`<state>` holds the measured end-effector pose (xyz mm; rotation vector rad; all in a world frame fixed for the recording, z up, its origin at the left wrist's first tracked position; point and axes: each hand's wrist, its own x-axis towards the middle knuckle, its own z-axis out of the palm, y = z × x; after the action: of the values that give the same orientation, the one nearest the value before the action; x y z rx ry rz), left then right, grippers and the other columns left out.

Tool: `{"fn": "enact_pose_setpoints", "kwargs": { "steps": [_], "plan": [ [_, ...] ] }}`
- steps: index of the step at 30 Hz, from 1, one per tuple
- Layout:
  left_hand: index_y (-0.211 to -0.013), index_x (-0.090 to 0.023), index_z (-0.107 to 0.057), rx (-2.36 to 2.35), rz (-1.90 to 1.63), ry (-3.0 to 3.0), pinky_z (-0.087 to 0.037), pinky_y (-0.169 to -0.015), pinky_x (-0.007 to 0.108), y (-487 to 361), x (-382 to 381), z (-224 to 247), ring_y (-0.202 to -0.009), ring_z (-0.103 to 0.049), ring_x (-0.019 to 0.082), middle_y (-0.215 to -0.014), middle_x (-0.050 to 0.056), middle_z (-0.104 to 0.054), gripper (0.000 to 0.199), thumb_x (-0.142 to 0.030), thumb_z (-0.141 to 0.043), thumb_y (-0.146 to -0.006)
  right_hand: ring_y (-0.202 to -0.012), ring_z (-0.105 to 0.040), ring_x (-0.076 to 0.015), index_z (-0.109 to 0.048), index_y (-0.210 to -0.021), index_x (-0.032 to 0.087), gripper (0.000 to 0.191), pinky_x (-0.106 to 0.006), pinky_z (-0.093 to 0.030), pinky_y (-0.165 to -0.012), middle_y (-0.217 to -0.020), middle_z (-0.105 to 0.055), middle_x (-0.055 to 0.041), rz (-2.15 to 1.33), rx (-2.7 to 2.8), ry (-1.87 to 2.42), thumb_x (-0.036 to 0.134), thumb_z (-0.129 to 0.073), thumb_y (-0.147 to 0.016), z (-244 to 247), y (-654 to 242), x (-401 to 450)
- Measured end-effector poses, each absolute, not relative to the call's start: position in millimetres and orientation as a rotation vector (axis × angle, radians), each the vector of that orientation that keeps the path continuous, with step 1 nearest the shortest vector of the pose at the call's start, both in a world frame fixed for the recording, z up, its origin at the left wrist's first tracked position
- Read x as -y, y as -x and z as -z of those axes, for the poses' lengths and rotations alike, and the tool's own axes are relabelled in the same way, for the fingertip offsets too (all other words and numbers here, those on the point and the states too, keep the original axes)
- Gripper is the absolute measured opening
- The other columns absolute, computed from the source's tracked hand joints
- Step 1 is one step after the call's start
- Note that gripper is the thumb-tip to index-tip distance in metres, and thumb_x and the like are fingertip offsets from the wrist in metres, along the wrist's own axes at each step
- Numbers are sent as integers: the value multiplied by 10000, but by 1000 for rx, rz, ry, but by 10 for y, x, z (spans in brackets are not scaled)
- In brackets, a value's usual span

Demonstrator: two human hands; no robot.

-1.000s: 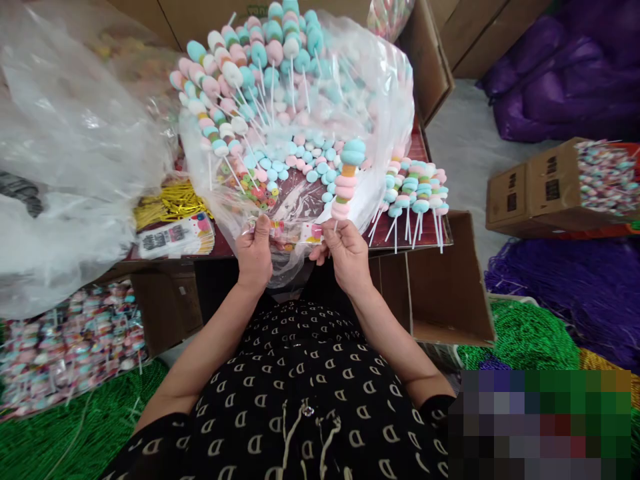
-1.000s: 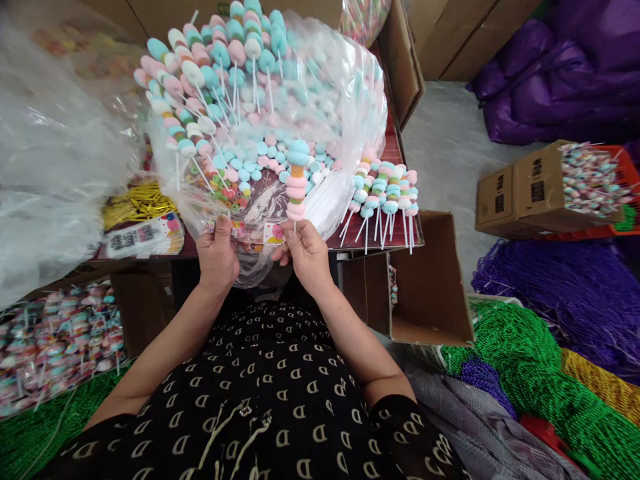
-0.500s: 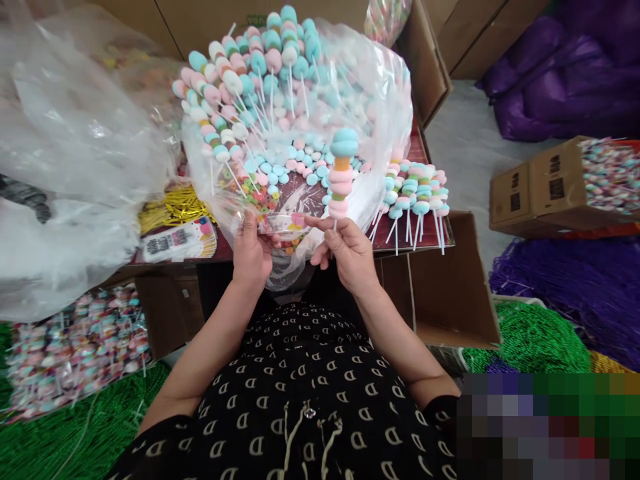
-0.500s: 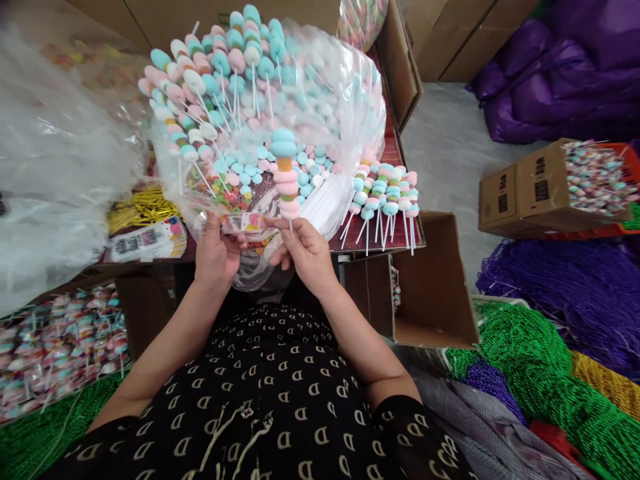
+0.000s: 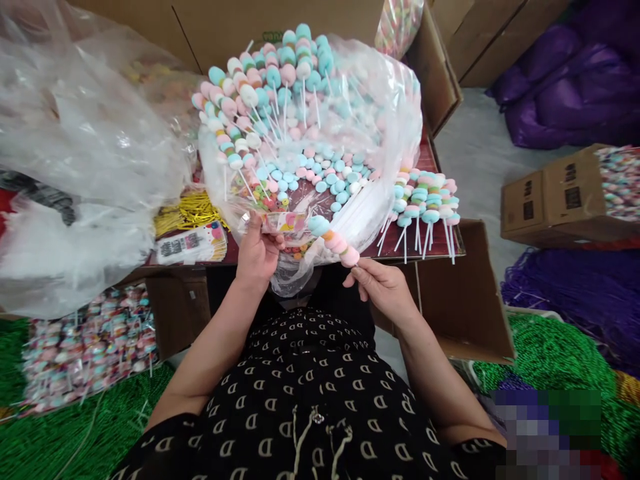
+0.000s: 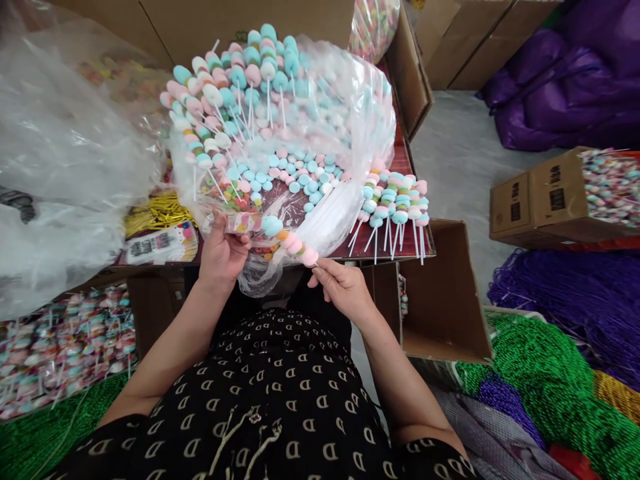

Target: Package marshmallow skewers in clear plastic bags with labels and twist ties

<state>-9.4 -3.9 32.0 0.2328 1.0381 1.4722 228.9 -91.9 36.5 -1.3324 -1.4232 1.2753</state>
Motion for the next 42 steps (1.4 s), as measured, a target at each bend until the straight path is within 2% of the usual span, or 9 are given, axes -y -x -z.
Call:
{"fn": "enact_pose_setpoints", "kwargs": {
  "steps": [5,9,12,18,24,30,35,39,42],
  "plan": [
    [-807,-207,-634,-1030,-1489,-319,-427,-384,199,83,36,-320,-423,-565,69,-609,-67,-648,390,-511,-877,-825,-407,-512,-92,-831,-1085,226,284,-231,-434,-442,-664,-750,12,-1096,1621,1392,405,-628,-998,-383,-2407,887],
    [-814,-211,-639,-1072,-1553,-425,-419,-388,218,98,24,-292,-430,-555,72,-595,-75,-624,394,-535,-863,-830,-516,-638,-132,-854,-1079,235,266,-242,-516,-551,-633,-742,12,-908,1733,1431,358,-636,-987,-441,-2493,891],
    [-802,-218,-629,-1114,-1603,-494,-403,-392,221,107,15,-288,-451,-550,68,-613,-72,-633,405,-534,-884,-805,-544,-672,-140,-865,-1082,232,262,-243,-539,-579,-635,-741,11,-843,1756,1435,329,-646,-975,-493,-2535,909],
    [-762,-222,-637,-1104,-1651,-592,-404,-373,223,100,27,-285,-462,-551,88,-574,-74,-590,440,-557,-922,-739,-506,-646,-116,-864,-1125,220,261,-225,-544,-567,-626,-731,28,-843,1734,1426,314,-670,-977,-519,-2553,933],
    [-692,-204,-588,-1131,-1634,-646,-398,-356,211,98,14,-266,-407,-514,81,-528,-67,-557,483,-577,-881,-783,-491,-635,-115,-868,-1118,225,255,-226,-538,-549,-614,-730,27,-833,1743,1427,313,-676,-976,-457,-2573,928],
    [-745,-205,-619,-1141,-1611,-656,-442,-376,184,126,-16,-232,-392,-497,58,-569,-77,-562,421,-523,-892,-791,-528,-655,-127,-878,-1082,265,221,-251,-553,-575,-733,-799,8,-809,1722,1436,303,-699,-960,-401,-2608,928],
    [-723,-193,-633,-1125,-1607,-719,-505,-420,191,122,-3,-206,-475,-566,77,-631,-40,-607,435,-542,-879,-799,-515,-647,-129,-879,-1083,259,226,-259,-548,-565,-729,-798,2,-859,1702,1448,324,-704,-957,-352,-2626,917],
    [-708,-202,-628,-1150,-1598,-767,-535,-457,197,158,-18,-226,-535,-629,107,-575,-51,-545,439,-561,-857,-818,-503,-632,-130,-879,-1091,246,250,-263,-530,-553,-678,-765,3,-906,1690,1481,355,-700,-954,-350,-2653,908],
    [-740,-201,-652,-1143,-1576,-810,-541,-461,204,176,-15,-231,-545,-642,112,-599,-47,-577,440,-574,-881,-781,-488,-611,-126,-872,-1117,233,284,-256,-512,-535,-628,-725,15,-1015,1658,1495,377,-691,-953,-359,-2656,908]
  ]
}}
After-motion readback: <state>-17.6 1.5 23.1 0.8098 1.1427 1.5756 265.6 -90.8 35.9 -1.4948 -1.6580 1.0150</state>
